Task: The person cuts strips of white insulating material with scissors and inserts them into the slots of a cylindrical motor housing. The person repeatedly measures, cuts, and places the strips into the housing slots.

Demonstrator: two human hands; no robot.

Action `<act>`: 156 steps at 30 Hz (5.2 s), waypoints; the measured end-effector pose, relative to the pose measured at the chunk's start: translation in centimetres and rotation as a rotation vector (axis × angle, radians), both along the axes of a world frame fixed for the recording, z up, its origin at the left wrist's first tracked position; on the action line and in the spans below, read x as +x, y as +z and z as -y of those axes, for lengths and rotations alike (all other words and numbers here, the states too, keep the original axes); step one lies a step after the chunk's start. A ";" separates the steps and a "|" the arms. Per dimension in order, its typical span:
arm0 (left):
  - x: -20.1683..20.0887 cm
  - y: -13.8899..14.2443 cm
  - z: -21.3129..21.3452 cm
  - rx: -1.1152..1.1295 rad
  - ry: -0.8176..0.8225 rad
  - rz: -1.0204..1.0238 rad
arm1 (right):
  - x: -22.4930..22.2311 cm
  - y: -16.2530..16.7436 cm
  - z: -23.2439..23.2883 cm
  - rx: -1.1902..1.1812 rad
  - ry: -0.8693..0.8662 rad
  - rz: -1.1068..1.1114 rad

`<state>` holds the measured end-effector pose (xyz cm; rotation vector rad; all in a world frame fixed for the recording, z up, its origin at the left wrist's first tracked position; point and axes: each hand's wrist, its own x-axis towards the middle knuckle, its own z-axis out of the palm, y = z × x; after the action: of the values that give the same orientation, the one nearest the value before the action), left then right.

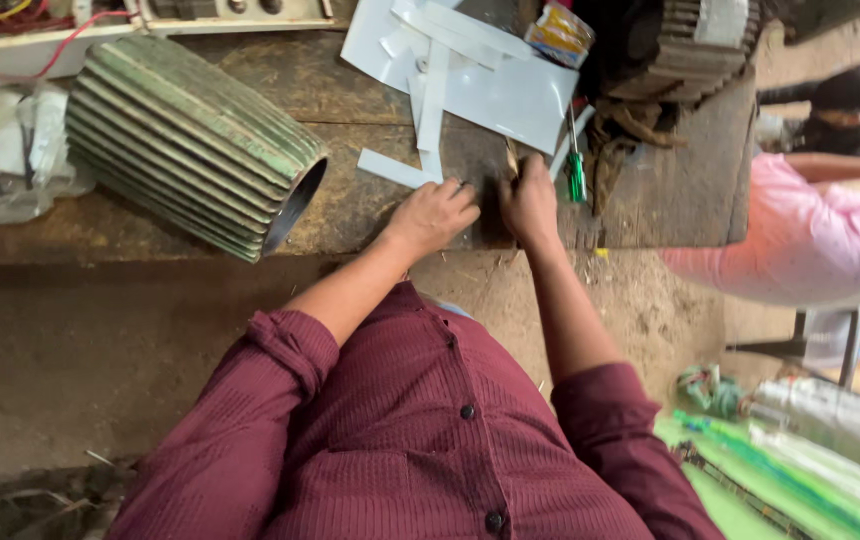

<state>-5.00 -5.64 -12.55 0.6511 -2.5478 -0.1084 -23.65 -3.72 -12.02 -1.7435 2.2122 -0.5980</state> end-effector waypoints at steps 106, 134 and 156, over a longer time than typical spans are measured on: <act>36.8 2.0 9.5 1.264 0.590 -0.653 | 24.7 -7.5 -3.6 0.103 0.306 1.057; 17.0 12.8 -4.4 0.058 0.322 -0.401 | 9.3 8.8 -0.9 -0.400 0.275 0.224; 2.2 12.6 -5.7 0.732 0.398 -0.626 | 1.9 18.0 -7.7 -0.380 0.496 0.506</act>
<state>-2.79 0.02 0.06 1.1562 -1.6964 -0.9660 -21.76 4.01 5.98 -1.9360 1.3257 -1.2177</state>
